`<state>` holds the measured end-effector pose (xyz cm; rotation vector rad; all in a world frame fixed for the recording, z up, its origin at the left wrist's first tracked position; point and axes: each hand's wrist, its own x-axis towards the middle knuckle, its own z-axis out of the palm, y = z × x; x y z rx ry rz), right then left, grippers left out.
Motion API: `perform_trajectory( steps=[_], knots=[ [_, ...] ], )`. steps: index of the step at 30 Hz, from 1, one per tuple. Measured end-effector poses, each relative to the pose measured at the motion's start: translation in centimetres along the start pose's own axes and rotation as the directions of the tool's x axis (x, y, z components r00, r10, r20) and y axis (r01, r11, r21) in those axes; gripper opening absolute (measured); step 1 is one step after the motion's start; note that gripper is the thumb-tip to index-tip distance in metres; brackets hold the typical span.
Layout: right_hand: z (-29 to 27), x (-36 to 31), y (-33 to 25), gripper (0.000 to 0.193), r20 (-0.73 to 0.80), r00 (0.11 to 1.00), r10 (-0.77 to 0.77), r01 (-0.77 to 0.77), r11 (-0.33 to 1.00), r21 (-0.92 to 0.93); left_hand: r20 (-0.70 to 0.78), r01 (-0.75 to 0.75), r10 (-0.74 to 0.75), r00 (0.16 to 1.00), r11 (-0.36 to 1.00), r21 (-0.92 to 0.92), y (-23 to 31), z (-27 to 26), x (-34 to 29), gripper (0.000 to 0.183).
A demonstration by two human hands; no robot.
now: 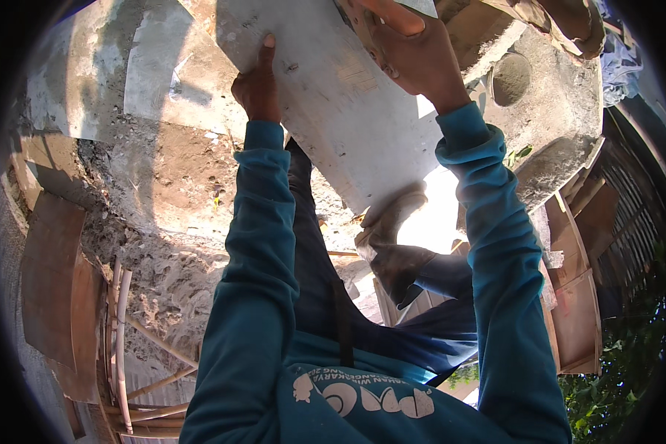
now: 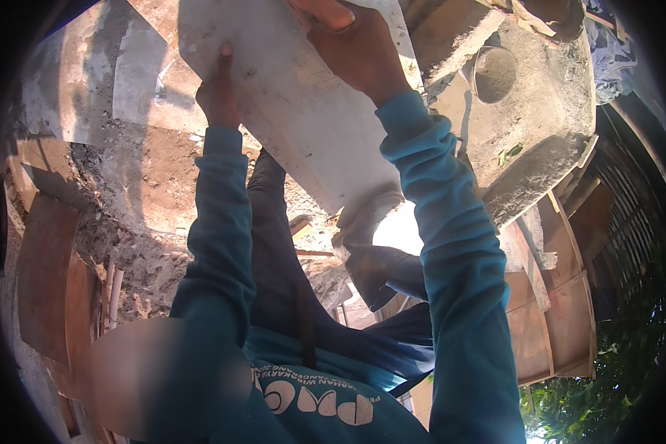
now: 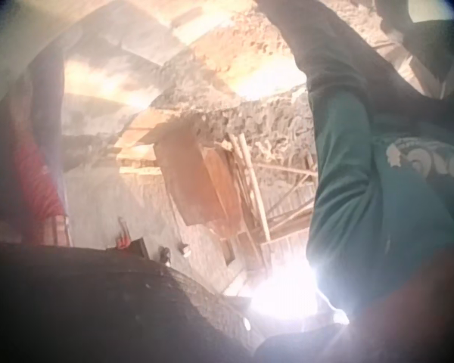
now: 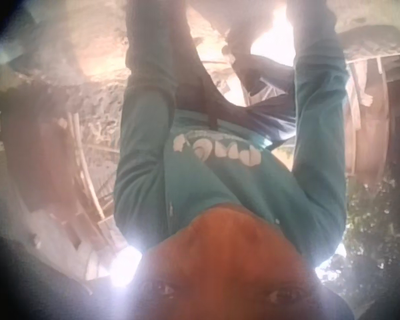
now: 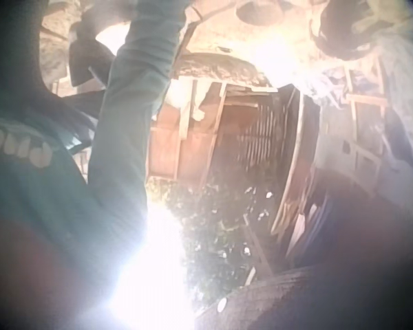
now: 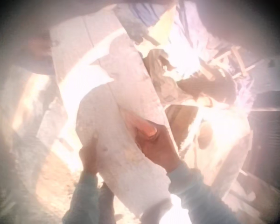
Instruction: The person marks a long board with a pencil and ruler, then carries it to a workbench. They use a hand saw to cut the board along the marked line while another person assists by holding the board steady.
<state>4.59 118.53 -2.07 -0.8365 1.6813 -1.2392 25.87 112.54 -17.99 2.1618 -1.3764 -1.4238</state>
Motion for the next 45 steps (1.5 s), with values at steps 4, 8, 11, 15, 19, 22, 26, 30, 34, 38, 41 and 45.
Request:
perform_trajectory(
  steps=[4, 8, 11, 15, 19, 22, 26, 30, 34, 38, 41, 45],
  knots=[
    [0.0, -0.3, 0.8, 0.038, -0.019, 0.988, 0.152, -0.152, 0.951, -0.27, 0.015, -0.034, 0.036, 0.999, 0.987, -0.156, 0.3, 0.1, 0.2, 0.073],
    [0.2, -1.4, 1.4, 0.033, -0.091, 0.977, 0.195, -0.214, 0.921, -0.325, 0.095, 0.114, -0.108, 0.99, 0.992, -0.052, 1.4, 0.1, 0.2, 0.067],
    [1.3, -2.2, -1.5, 0.038, -0.175, 0.95, 0.259, -0.309, 0.862, -0.403, 0.083, 0.091, -0.067, 0.994, 0.942, -0.324, 1.1, 0.1, -0.2, 0.065],
    [0.3, -5.3, -0.2, 0.047, -0.161, 0.967, 0.198, -0.238, 0.925, -0.297, 0.075, 0.117, -0.096, 0.993, 0.927, -0.356, 3.5, -0.1, -1.6, 0.065],
    [-0.6, -5.7, 1.7, 0.047, -0.149, 0.946, 0.287, -0.315, 0.922, -0.226, 0.147, 0.137, -0.078, 0.986, 0.882, -0.45, 3.2, -0.1, -1.4, 0.066],
    [-0.7, -5.8, -0.3, 0.047, -0.15, 0.902, 0.405, -0.431, 0.869, -0.245, 0.165, 0.152, -0.088, 0.982, 0.889, -0.432, 2.8, 0.3, -1.8, 0.068],
    [-2.3, -12.2, -9.5, 0.048, -0.176, 0.857, 0.484, -0.515, 0.799, -0.309, 0.157, 0.15, -0.098, 0.983, 0.918, -0.367, 2.2, -0.7, 0.1, 0.073],
    [-5.9, -20.9, -18.1, 0.05, -0.208, 0.741, 0.639, -0.615, 0.522, -0.59, 0.181, 0.176, -0.114, 0.977, 0.908, -0.379, 2.5, -1.0, -0.7, 0.069],
    [-3.2, -14.1, -7.9, 0.042, -0.2, 0.864, 0.463, -0.504, 0.808, -0.307, 0.139, 0.149, -0.095, 0.986, 0.876, -0.458, 1.9, -0.9, -0.6, 0.067],
    [-0.2, -2.6, 3.5, 0.037, -0.201, 0.969, 0.14, -0.212, 0.893, -0.397, 0.124, 0.091, -0.048, 0.991, 0.921, -0.378, 3.0, 1.7, -1.4, 0.064],
    [-0.8, -5.4, 2.2, 0.039, -0.163, 0.968, 0.189, -0.235, 0.908, -0.346, 0.252, 0.203, -0.083, 0.964, 0.842, -0.5, 2.0, -0.1, -1.6, 0.067],
    [-3.2, -16.4, -5.6, 0.048, -0.165, 0.89, 0.426, -0.451, 0.875, -0.177, 0.071, -0.01, 0.049, 0.996, 0.885, -0.466, 1.7, 0.1, 0.0, 0.062]
  ],
)
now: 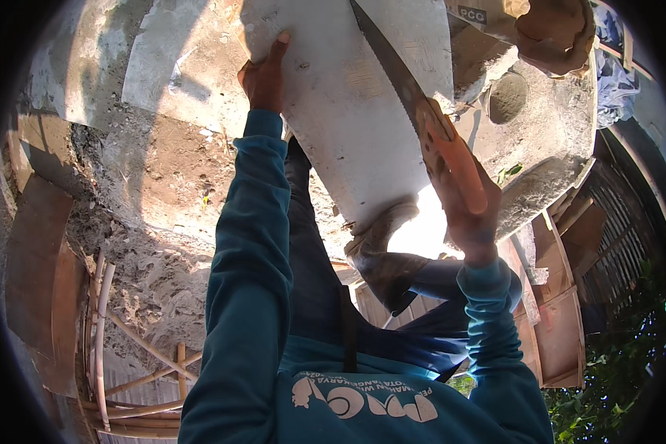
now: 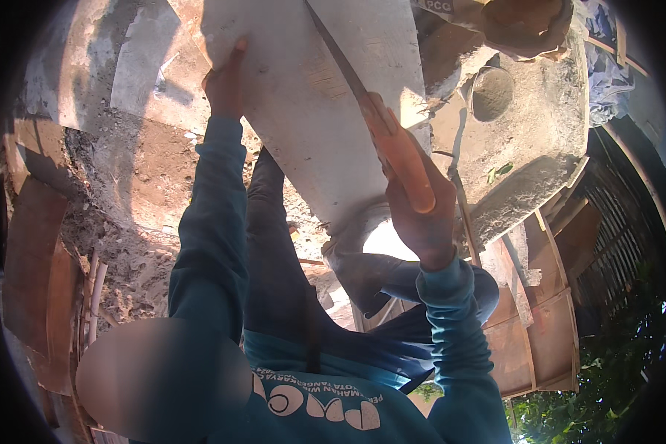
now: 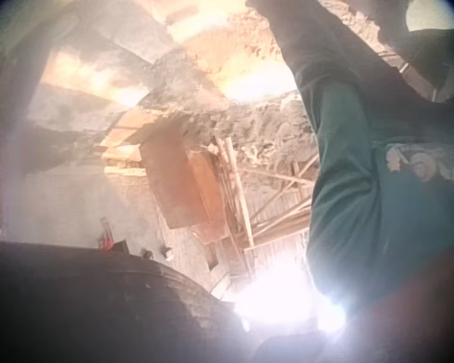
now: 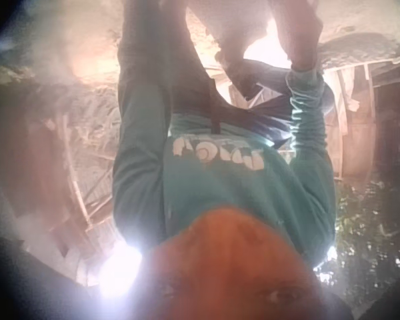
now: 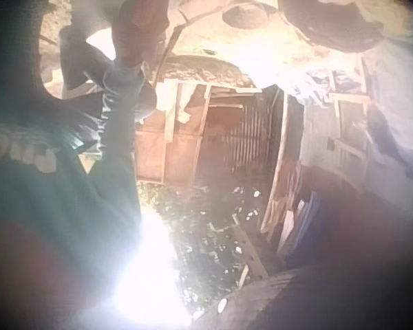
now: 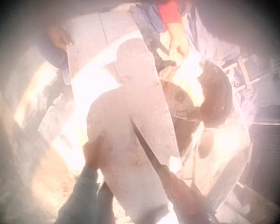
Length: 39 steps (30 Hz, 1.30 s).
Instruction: The person marks a long board with a pencil and ruler, then carries it to a workbench. They use a hand saw to cut the board along the marked line while another person assists by holding the board steady.
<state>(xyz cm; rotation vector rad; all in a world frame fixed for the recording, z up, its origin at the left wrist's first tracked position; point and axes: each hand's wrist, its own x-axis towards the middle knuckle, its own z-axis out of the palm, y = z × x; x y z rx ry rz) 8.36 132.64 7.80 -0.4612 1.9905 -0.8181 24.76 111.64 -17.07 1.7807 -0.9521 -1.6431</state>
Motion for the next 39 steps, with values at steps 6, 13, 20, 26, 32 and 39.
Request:
perform_trajectory(
  steps=[6, 13, 20, 26, 32, 39],
  knots=[
    [-3.6, -6.7, -1.4, 0.04, -0.047, 0.999, 0.011, -0.02, 0.98, -0.197, -0.001, 0.09, -0.09, 0.996, 0.995, -0.048, -0.1, -0.6, -0.4, 0.053],
    [2.2, 7.2, 3.3, 0.043, -0.076, 0.979, -0.188, 0.18, 0.979, -0.099, 0.096, 0.099, -0.087, 0.992, 0.987, -0.129, -1.3, 0.4, -0.5, 0.044],
    [-4.7, -9.6, -0.5, 0.048, -0.044, 0.999, -0.01, 0.002, 0.981, -0.193, 0.018, 0.075, -0.075, 0.997, 0.997, 0.009, -1.0, -2.5, -0.1, 0.047],
    [3.0, 9.8, 4.6, 0.036, -0.162, 0.96, -0.229, 0.203, 0.966, -0.16, 0.055, 0.025, -0.024, 0.998, 0.999, -0.023, -2.1, 1.7, -0.5, 0.044],
    [-1.0, -0.5, 4.1, 0.047, -0.025, 0.996, -0.089, 0.087, 0.994, -0.06, 0.06, 0.006, -0.006, 0.998, 1.0, 0.01, -1.7, -1.5, 1.9, 0.045],
    [-2.1, -2.5, 5.8, 0.041, -0.117, 0.985, -0.125, 0.131, 0.99, 0.052, 0.024, 0.013, -0.013, 1.0, 1.0, 0.022, -1.3, -0.8, 0.9, 0.05]
  ],
)
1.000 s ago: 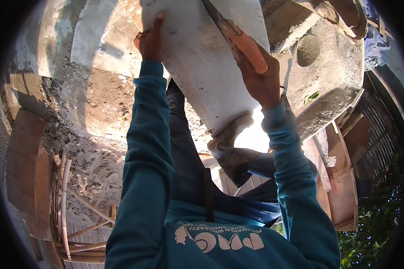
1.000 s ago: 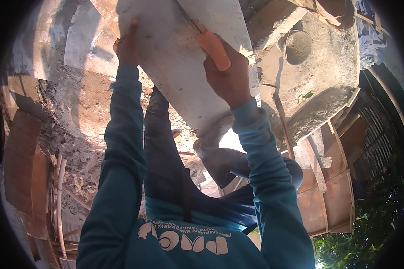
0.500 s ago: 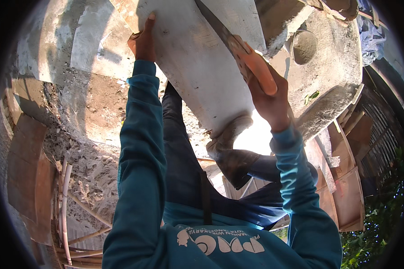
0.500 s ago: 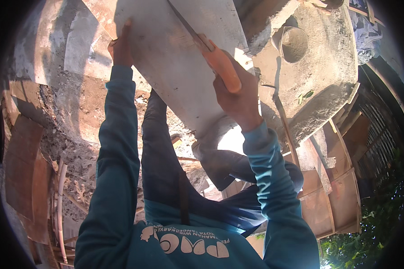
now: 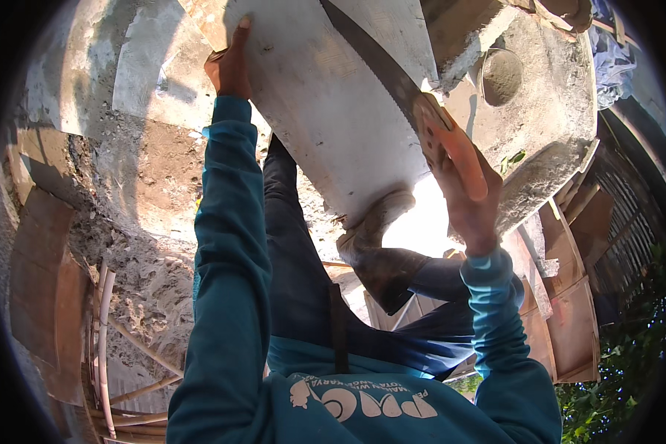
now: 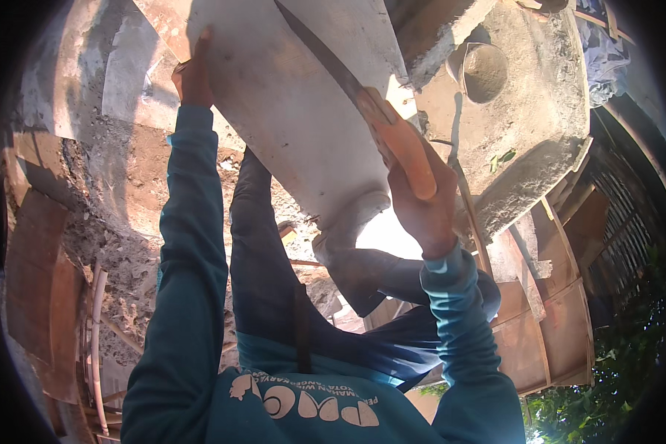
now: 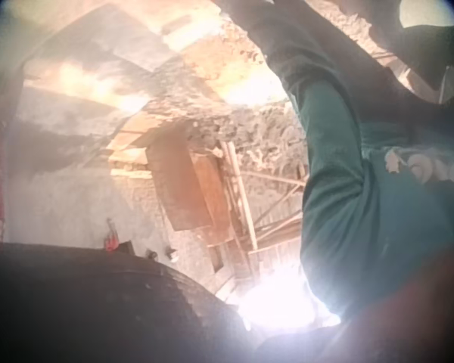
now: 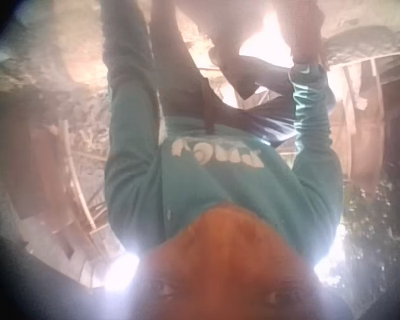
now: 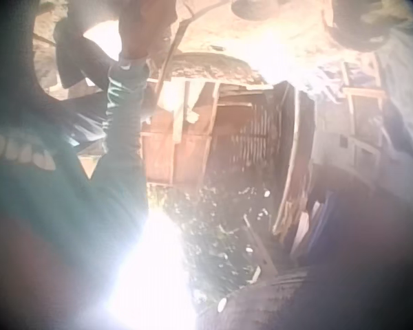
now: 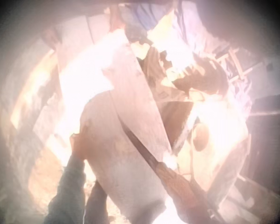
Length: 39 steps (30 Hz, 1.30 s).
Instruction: The person marks a long board with a pencil and ruler, then carries it to a workbench. They use a hand saw to cut the board along the marked line while another person assists by holding the board steady.
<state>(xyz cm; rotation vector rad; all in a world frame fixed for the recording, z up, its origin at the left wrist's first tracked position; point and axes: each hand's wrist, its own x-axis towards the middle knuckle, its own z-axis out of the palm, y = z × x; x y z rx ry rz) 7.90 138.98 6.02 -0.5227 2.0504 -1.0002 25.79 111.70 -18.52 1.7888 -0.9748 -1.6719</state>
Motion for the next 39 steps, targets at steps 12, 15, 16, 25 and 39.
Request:
perform_trajectory(
  steps=[12, 15, 16, 25, 39],
  knots=[
    [-2.7, -5.8, -2.4, 0.052, 0.028, 0.997, 0.065, -0.058, 0.979, -0.197, 0.017, -0.061, 0.059, 0.998, 0.978, 0.201, 1.1, -0.5, -1.8, 0.059],
    [-1.6, -3.5, -2.4, 0.05, 0.043, 0.997, 0.064, -0.06, 0.994, -0.092, -0.038, -0.02, 0.026, 0.999, 0.986, 0.164, 1.8, -0.8, -1.6, 0.057],
    [0.9, 0.1, -0.4, 0.048, 0.021, 0.997, 0.072, -0.07, 0.995, -0.073, -0.022, -0.008, 0.011, 1.0, 0.987, 0.16, 1.4, -0.5, -1.8, 0.057],
    [0.1, 0.5, -0.1, 0.049, 0.097, 0.992, 0.075, -0.058, 0.984, -0.166, 0.034, -0.162, 0.158, 0.987, 0.97, 0.18, -0.1, -0.8, -0.8, 0.062],
    [5.0, 6.0, 2.8, 0.045, 0.053, 0.996, -0.069, 0.076, 0.986, -0.145, 0.041, -0.036, 0.032, 0.999, 0.994, 0.101, -0.7, 0.2, -0.9, 0.06]
  ],
)
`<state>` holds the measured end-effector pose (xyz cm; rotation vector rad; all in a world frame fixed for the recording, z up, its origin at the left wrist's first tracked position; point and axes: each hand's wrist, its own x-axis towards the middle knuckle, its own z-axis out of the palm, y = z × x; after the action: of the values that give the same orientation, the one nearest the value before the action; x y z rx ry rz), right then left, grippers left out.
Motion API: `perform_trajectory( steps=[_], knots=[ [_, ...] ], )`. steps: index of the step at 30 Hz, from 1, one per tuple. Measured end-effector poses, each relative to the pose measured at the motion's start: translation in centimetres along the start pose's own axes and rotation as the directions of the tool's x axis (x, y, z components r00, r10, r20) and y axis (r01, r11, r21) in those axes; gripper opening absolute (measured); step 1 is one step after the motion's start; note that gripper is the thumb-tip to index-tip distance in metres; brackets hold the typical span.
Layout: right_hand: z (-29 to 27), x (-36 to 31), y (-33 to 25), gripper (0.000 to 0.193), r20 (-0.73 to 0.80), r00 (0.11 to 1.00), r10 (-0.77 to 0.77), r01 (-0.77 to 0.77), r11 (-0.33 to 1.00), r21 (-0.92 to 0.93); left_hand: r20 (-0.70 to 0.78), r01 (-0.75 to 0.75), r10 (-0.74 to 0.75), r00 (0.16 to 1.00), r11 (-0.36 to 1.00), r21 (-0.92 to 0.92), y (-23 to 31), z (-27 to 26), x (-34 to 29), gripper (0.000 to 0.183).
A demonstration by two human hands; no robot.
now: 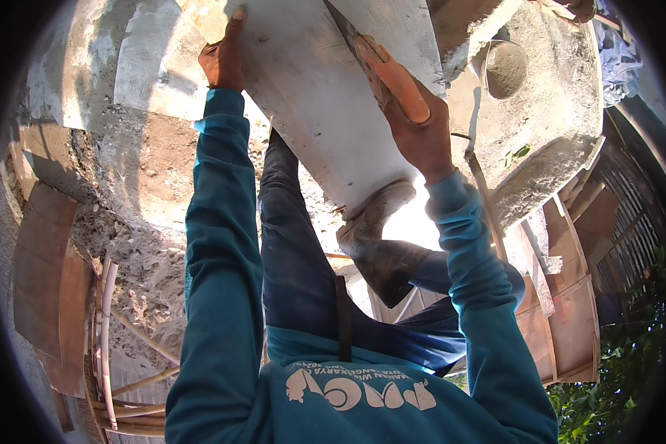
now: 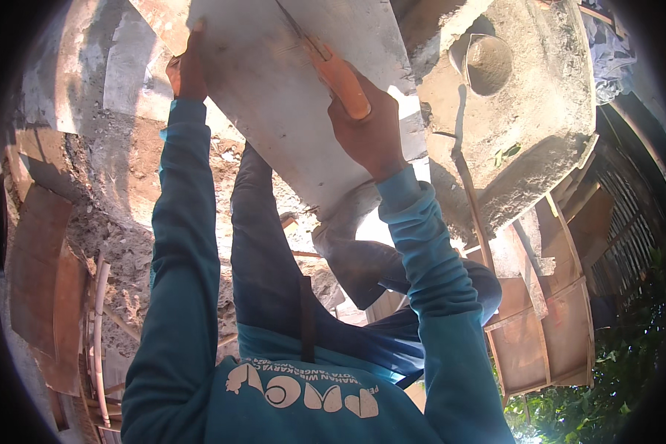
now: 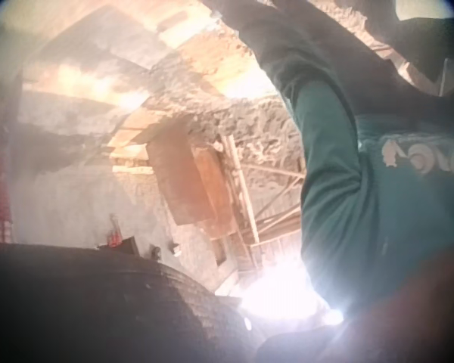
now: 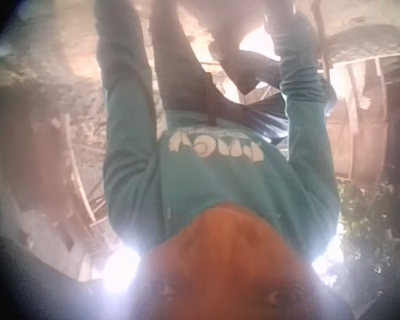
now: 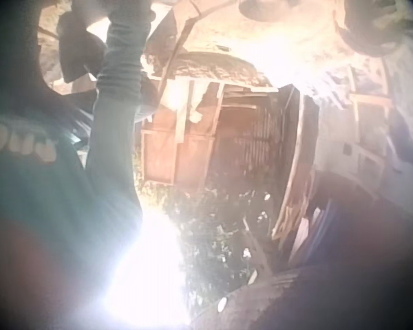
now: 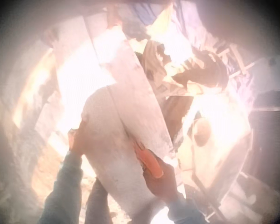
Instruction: The person marks a long board with a pencil and ruler, then carries it to a workbench. They use a hand saw to cut the board along the marked line while another person assists by holding the board steady.
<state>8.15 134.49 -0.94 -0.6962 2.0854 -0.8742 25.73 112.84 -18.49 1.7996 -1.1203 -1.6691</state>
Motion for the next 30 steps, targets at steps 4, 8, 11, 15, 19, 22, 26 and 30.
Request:
perform_trajectory(
  steps=[4, 8, 11, 15, 19, 22, 26, 30],
  knots=[
    [-3.2, -5.3, -4.3, 0.047, 0.088, 0.983, 0.164, -0.167, 0.986, 0.029, -0.028, -0.028, 0.026, 0.999, 0.997, -0.071, 2.8, -0.7, -0.5, 0.05],
    [-8.8, -11.1, -6.8, 0.048, 0.073, 0.942, 0.327, -0.324, 0.945, -0.046, -0.015, 0.119, -0.12, 0.993, 0.99, -0.076, -0.2, -0.7, 0.9, 0.046],
    [-6.6, -9.1, -5.9, 0.048, 0.058, 0.935, 0.349, -0.353, 0.931, 0.096, -0.051, 0.108, -0.108, 0.993, 0.994, -0.011, -0.9, -1.0, 2.0, 0.046],
    [-1.6, -2.0, -0.6, 0.044, 0.096, 0.98, 0.173, -0.174, 0.985, -0.004, -0.01, 0.034, -0.034, 0.999, 0.999, 0.009, -0.3, 0.0, 1.2, 0.045],
    [-4.9, -6.8, -2.7, 0.042, 0.081, 0.971, 0.224, -0.221, 0.974, -0.046, 0.003, 0.083, -0.083, 0.997, 0.996, -0.043, 1.8, 1.1, -0.9, 0.047],
    [-10.9, -15.5, -5.9, 0.036, 0.087, 0.955, 0.282, -0.276, 0.958, -0.077, -0.051, 0.117, -0.11, 0.993, 0.982, 0.15, -0.4, -2.2, 2.0, 0.051],
    [-7.9, -12.2, -3.9, 0.036, 0.041, 0.972, 0.232, -0.232, 0.973, -0.004, -0.012, -0.033, 0.033, 0.999, 0.999, -0.007, 3.2, 0.4, -1.8, 0.052],
    [-0.6, -0.1, 1.0, 0.035, 0.003, 0.993, 0.121, -0.121, 0.993, -0.015, 0.06, -0.022, 0.024, 0.998, 0.999, -0.032, -1.5, 0.8, 2.0, 0.052]
  ],
)
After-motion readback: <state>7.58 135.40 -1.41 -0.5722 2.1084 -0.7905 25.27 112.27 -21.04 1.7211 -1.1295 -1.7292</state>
